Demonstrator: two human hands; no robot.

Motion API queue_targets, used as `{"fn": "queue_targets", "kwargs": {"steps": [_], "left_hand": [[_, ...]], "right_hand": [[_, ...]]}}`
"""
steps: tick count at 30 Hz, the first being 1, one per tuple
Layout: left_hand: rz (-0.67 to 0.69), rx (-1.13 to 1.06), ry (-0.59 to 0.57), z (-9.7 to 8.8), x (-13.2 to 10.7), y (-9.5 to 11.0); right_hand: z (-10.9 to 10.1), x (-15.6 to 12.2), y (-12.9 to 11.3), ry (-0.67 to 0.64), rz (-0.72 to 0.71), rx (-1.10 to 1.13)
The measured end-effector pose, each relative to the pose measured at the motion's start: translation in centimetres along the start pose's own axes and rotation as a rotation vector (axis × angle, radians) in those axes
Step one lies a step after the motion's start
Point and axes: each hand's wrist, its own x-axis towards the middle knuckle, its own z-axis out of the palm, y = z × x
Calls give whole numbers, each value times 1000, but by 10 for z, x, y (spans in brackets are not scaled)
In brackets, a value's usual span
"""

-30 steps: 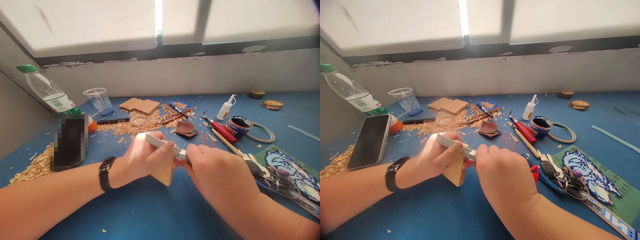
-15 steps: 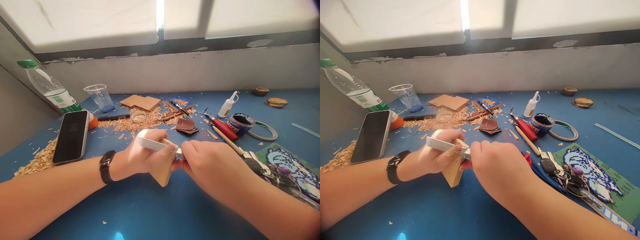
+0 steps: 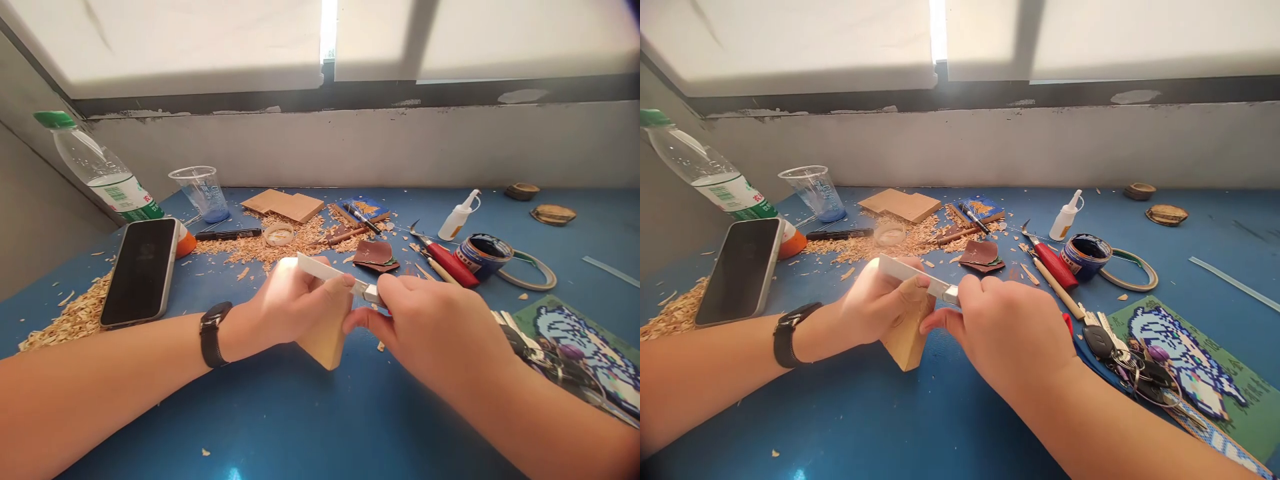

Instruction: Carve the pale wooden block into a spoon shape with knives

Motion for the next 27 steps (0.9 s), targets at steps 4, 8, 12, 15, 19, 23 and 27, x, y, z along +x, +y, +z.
{"fn": "queue_targets", "kwargs": {"steps": [4, 8, 12, 15, 19, 23, 27], "left_hand": [[30, 113, -13, -3, -1, 8], [165, 189, -39, -5, 0, 7], [169, 236, -19, -6, 1, 2], [136, 209, -42, -7, 2, 0], [25, 24, -151, -7, 1, -3], [-55, -171, -137, -2, 1, -4], [-101, -181, -67, 2, 3, -3]], "right_hand": [[-4, 0, -1, -98, -99, 113], [-7, -3, -3, -152, -155, 169], [-6, -3, -1, -87, -119, 108], [-2, -3, 0, -60, -97, 29], [2, -5, -4, -45, -61, -39], [7, -8, -10, -23, 41, -94], [8, -9, -12, -63, 60, -148]]}}
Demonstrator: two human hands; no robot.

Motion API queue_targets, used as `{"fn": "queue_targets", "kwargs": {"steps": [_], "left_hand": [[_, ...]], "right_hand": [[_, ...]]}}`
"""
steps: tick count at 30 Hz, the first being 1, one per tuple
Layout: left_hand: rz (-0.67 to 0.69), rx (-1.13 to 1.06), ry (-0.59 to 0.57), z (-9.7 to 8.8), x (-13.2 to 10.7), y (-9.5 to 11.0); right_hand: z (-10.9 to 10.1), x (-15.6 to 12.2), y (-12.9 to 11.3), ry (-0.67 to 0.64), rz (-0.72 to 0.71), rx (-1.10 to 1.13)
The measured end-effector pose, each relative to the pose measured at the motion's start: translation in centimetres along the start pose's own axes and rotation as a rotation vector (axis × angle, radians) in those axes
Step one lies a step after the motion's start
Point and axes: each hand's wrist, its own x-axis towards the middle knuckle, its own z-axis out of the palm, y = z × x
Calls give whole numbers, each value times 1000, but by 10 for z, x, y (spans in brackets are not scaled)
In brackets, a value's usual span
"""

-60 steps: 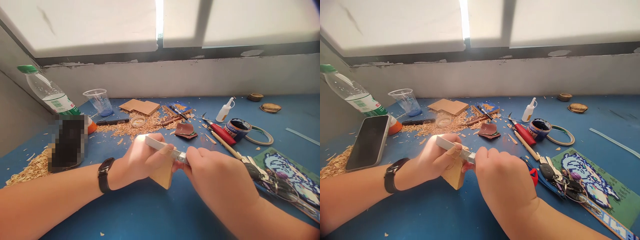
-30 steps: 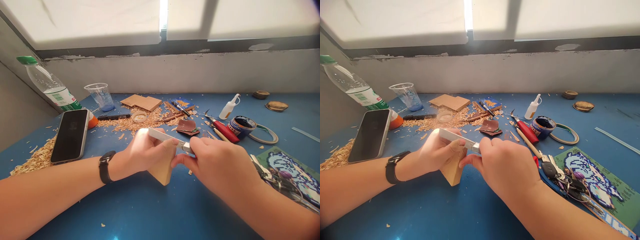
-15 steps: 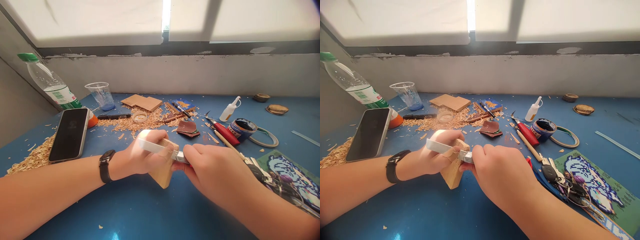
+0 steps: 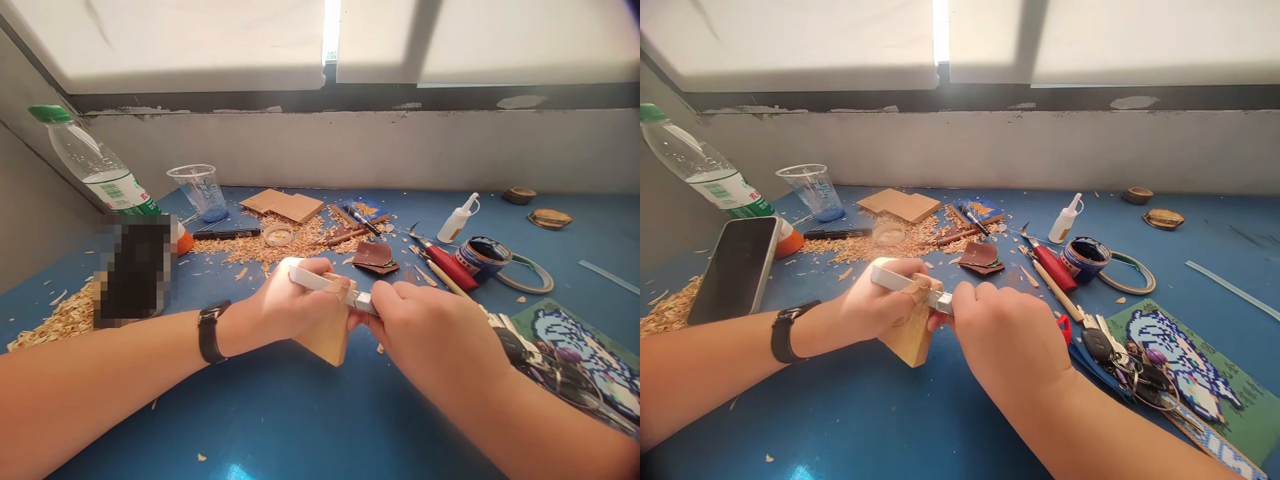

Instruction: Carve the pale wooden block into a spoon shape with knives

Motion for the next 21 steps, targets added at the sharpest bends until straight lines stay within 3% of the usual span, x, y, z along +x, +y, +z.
{"fn": "queue_targets", "kwargs": {"steps": [3, 10, 13, 21], "left_hand": [[23, 82, 32, -1, 3, 1], [134, 403, -23, -9, 5, 3], [177, 494, -23, -9, 4, 2], [241, 345, -86, -14, 3, 0]], "right_hand": [[-2, 4, 4, -24, -20, 13], [-13, 14, 13, -81, -257, 245], [-15, 15, 12, -48, -318, 259], [-11, 15, 14, 46, -253, 156]]}}
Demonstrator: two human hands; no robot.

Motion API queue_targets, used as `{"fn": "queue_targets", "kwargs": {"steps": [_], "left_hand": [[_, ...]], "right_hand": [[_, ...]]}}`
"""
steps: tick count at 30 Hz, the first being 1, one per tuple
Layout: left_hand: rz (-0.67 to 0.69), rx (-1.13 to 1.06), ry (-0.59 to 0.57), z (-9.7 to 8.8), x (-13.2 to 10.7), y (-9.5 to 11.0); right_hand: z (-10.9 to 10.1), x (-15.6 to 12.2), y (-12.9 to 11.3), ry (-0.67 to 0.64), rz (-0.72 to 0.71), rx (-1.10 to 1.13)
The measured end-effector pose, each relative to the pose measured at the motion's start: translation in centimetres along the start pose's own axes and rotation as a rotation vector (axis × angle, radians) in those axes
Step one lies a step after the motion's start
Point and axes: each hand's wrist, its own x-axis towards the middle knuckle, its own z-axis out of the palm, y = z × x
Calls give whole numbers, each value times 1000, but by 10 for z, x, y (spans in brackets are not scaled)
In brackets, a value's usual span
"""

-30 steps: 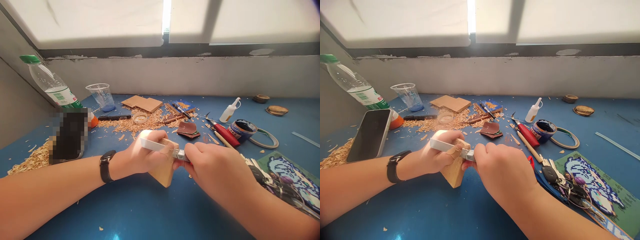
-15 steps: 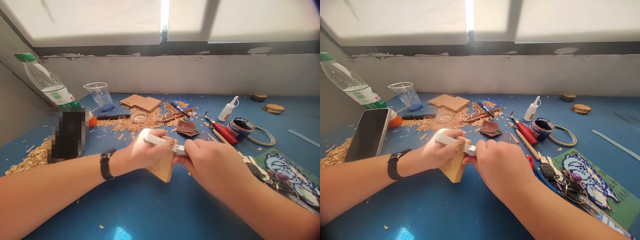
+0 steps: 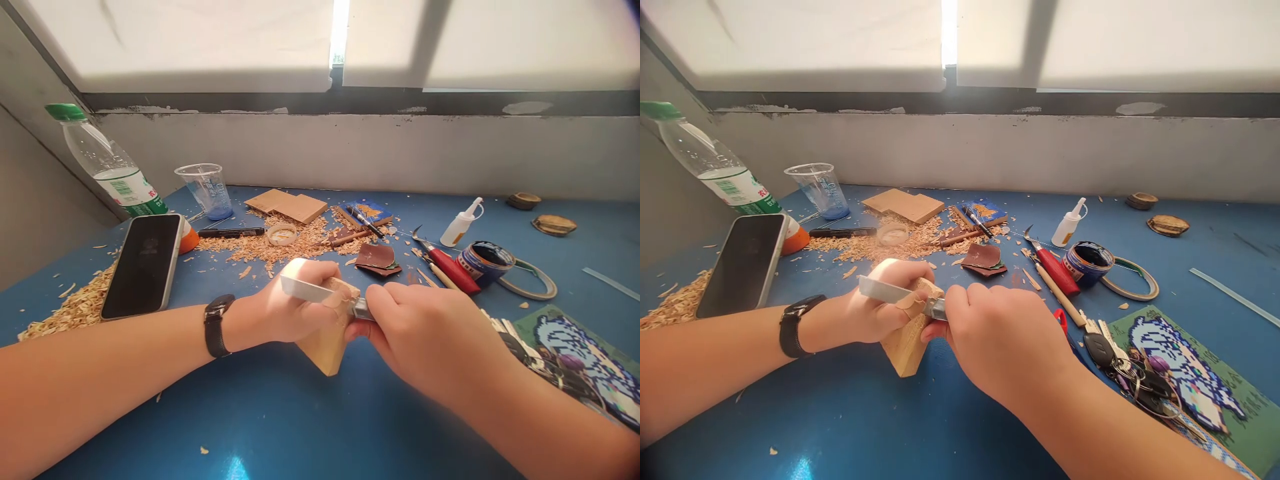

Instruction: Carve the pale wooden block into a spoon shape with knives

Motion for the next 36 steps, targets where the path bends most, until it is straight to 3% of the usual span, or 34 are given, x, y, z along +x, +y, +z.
{"fn": "queue_targets", "kwargs": {"steps": [11, 20, 27, 32, 36], "left_hand": [[-100, 5, -20, 1, 2, -3], [-224, -217, -24, 4, 4, 4], [-99, -11, -22, -1, 2, 1], [7, 68, -27, 0, 1, -2], [-22, 64, -29, 1, 0, -2]], "right_hand": [[1, -6, -3, -6, 105, -32], [8, -13, -14, -10, 242, -127], [1, -2, -1, -34, -20, -22], [-5, 4, 1, -86, -75, -16], [-4, 5, 3, -95, -98, -29]]}}
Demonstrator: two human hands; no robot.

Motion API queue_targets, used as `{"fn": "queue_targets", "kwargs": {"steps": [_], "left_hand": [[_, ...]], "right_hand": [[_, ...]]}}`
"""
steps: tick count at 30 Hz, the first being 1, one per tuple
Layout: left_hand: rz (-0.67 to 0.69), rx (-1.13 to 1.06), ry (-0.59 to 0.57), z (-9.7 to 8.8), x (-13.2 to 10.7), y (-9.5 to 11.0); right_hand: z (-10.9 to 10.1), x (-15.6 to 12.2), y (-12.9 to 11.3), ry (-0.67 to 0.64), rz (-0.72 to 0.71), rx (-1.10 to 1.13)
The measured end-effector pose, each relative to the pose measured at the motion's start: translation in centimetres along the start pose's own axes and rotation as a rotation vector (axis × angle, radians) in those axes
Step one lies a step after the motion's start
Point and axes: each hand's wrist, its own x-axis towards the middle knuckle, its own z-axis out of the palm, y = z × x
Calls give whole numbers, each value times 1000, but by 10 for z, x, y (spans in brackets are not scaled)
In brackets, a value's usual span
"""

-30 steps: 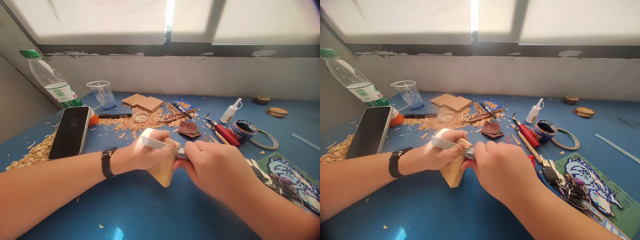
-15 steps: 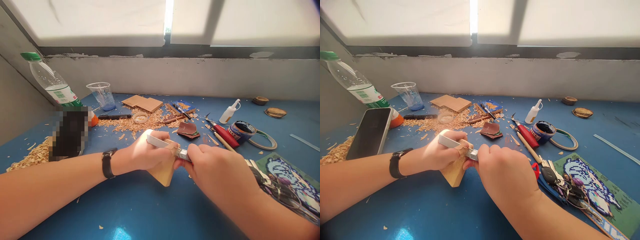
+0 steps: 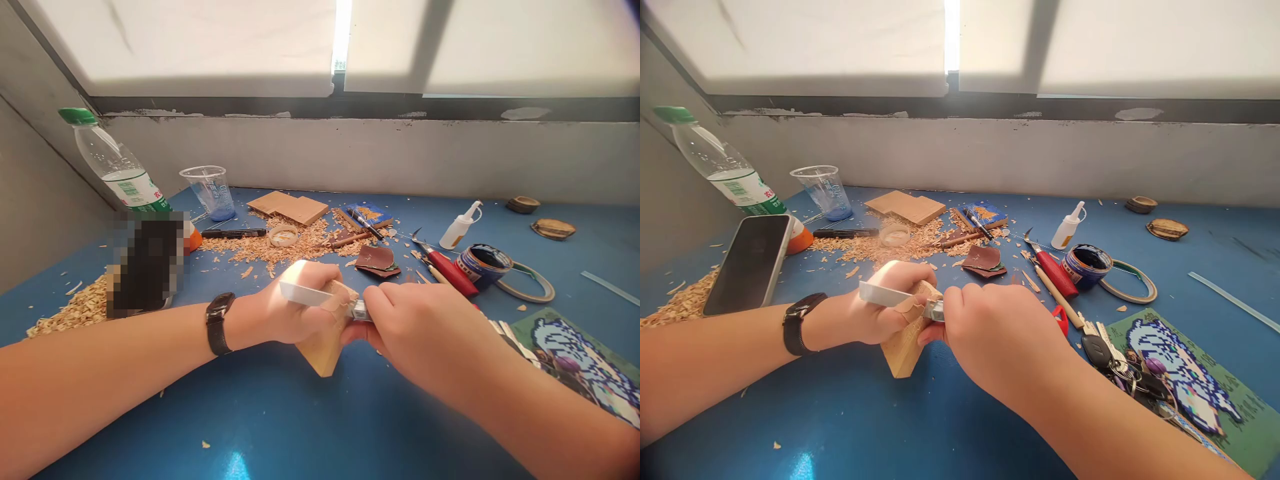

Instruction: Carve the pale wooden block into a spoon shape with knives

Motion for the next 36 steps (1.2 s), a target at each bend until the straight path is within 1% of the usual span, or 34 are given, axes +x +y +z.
{"fn": "queue_targets", "kwargs": {"steps": [2, 4, 6, 10, 13, 15, 18, 20, 22, 24, 27, 30, 33, 36], "left_hand": [[-5, -62, -5, 0, 0, 0], [-5, -128, 5, -1, 0, 1], [-49, -184, 19, 0, 0, 2], [-182, -352, 10, 4, 2, 3], [-223, -436, 22, 7, 4, 4], [-250, -456, 28, 8, 5, 3], [-236, -403, 26, 7, 5, 3], [-180, -291, 1, 4, 4, 4], [-130, -173, -15, 2, 4, 4], [-83, -117, -5, 0, 3, 5], [-31, -161, -5, 1, 2, 5], [-65, -205, -34, 1, 2, 5], [-105, -158, -27, 0, 2, 5], [-88, -144, -23, -2, 2, 3]], "right_hand": [[4, -1, 0, 21, 53, -21], [7, -4, -2, 43, 145, -45], [10, -6, -4, 52, 207, -61], [10, -8, -8, 40, 235, -81], [10, -10, -10, 48, 295, -116], [10, -10, -8, 45, 295, -118], [9, -8, -3, 16, 194, -76], [9, -6, 0, -6, 111, -35], [7, -4, 3, -18, 60, -6], [6, -3, 5, -12, 54, 7], [6, -3, 5, 19, 67, 15], [6, -4, 3, 13, 78, 23], [6, -6, -1, 2, 97, 63], [5, -8, -4, 11, 113, 99]]}}
